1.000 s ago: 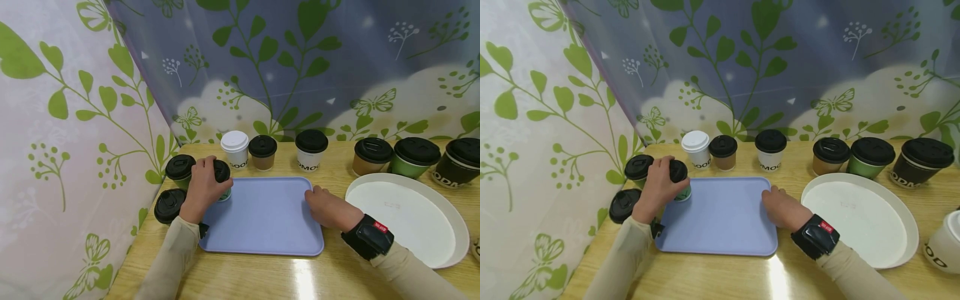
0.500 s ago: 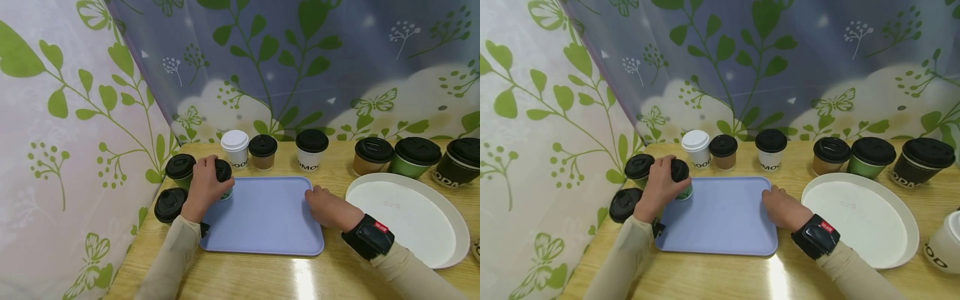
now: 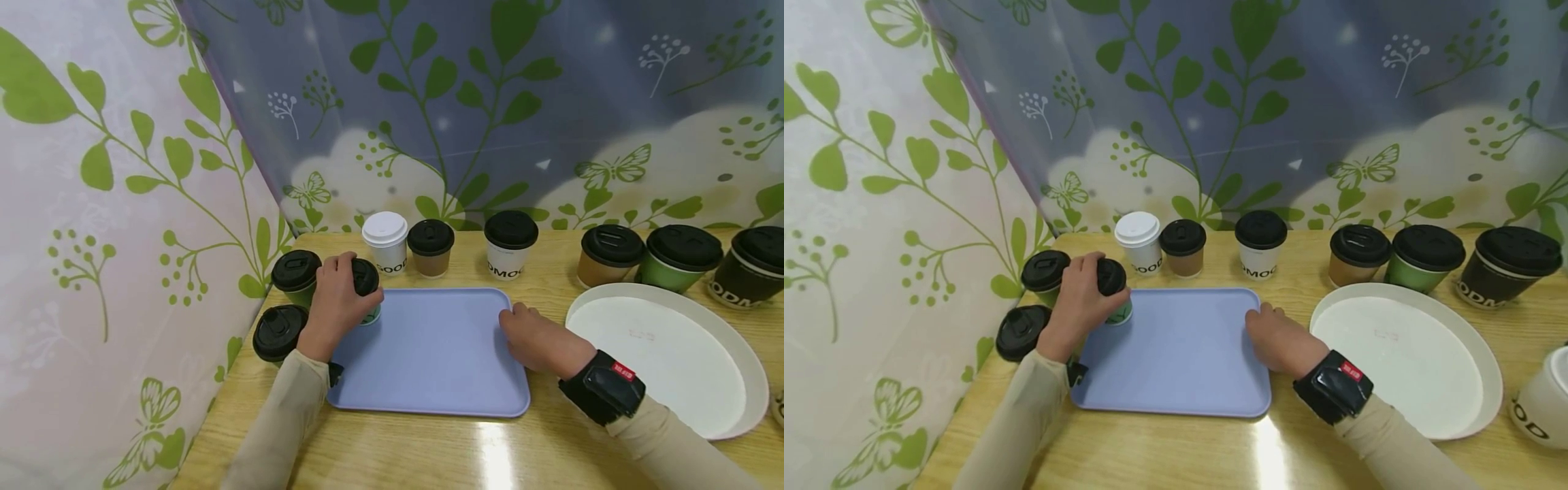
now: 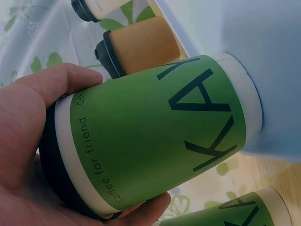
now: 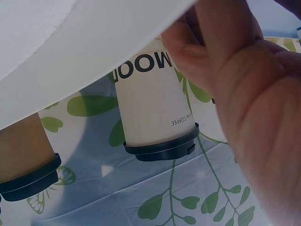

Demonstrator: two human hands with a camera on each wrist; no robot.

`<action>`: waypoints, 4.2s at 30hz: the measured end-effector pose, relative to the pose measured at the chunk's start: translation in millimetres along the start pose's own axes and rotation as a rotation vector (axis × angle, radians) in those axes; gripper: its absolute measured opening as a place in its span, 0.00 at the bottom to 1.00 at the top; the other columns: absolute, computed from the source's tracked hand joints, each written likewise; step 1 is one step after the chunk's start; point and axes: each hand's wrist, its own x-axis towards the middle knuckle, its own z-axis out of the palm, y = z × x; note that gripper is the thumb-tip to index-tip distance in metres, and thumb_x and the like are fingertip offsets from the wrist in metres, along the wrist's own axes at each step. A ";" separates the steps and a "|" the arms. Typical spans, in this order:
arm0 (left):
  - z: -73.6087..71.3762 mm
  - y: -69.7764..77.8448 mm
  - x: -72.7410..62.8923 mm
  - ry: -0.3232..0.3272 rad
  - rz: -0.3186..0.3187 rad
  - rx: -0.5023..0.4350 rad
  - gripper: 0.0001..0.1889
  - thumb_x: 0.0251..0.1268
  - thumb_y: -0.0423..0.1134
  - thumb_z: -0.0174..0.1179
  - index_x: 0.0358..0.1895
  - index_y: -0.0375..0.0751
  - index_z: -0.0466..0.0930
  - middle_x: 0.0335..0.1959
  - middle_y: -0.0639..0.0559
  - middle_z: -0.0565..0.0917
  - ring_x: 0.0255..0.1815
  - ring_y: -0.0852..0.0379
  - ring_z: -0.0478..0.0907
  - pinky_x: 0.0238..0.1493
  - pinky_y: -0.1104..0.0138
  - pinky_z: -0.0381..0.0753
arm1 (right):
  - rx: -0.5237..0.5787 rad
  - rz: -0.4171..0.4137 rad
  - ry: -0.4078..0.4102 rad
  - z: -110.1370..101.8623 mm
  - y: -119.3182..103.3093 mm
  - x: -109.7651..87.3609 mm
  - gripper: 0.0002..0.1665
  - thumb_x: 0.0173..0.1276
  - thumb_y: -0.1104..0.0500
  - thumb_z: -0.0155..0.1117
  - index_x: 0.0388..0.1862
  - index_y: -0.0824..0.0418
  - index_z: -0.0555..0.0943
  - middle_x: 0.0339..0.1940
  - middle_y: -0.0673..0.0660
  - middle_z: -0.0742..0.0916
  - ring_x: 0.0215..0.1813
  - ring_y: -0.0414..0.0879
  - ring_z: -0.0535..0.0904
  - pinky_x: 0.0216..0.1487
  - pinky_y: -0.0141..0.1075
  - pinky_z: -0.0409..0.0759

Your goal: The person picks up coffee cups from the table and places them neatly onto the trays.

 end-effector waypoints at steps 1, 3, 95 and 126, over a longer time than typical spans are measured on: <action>-0.1 -0.2 0.0 -0.001 -0.002 0.001 0.41 0.63 0.50 0.70 0.73 0.33 0.65 0.69 0.30 0.67 0.66 0.33 0.65 0.60 0.42 0.75 | 0.003 0.002 -0.004 -0.1 -0.1 0.2 0.12 0.74 0.66 0.61 0.50 0.73 0.77 0.39 0.67 0.79 0.39 0.55 0.79 0.42 0.48 0.84; 0.0 -0.5 0.2 -0.003 -0.006 0.002 0.41 0.63 0.50 0.70 0.74 0.33 0.65 0.69 0.30 0.67 0.66 0.33 0.65 0.60 0.42 0.76 | 0.008 0.009 -0.011 -0.5 -0.5 0.5 0.12 0.75 0.66 0.61 0.51 0.73 0.77 0.40 0.67 0.80 0.39 0.55 0.79 0.43 0.48 0.84; -125.1 -31.3 -40.0 -0.561 -0.155 0.062 0.69 0.48 0.52 0.83 0.83 0.31 0.40 0.80 0.25 0.50 0.79 0.24 0.49 0.70 0.36 0.62 | 0.019 0.048 -0.063 -2.7 -2.4 2.7 0.15 0.76 0.64 0.61 0.56 0.73 0.76 0.44 0.69 0.80 0.44 0.58 0.80 0.49 0.52 0.85; -119.1 -28.3 -39.1 -0.594 -0.196 0.156 0.61 0.49 0.50 0.83 0.81 0.30 0.53 0.77 0.25 0.61 0.74 0.25 0.61 0.65 0.38 0.70 | -0.025 0.018 -0.014 1.2 -1.5 1.6 0.13 0.75 0.65 0.61 0.52 0.74 0.76 0.40 0.67 0.80 0.41 0.56 0.80 0.44 0.49 0.85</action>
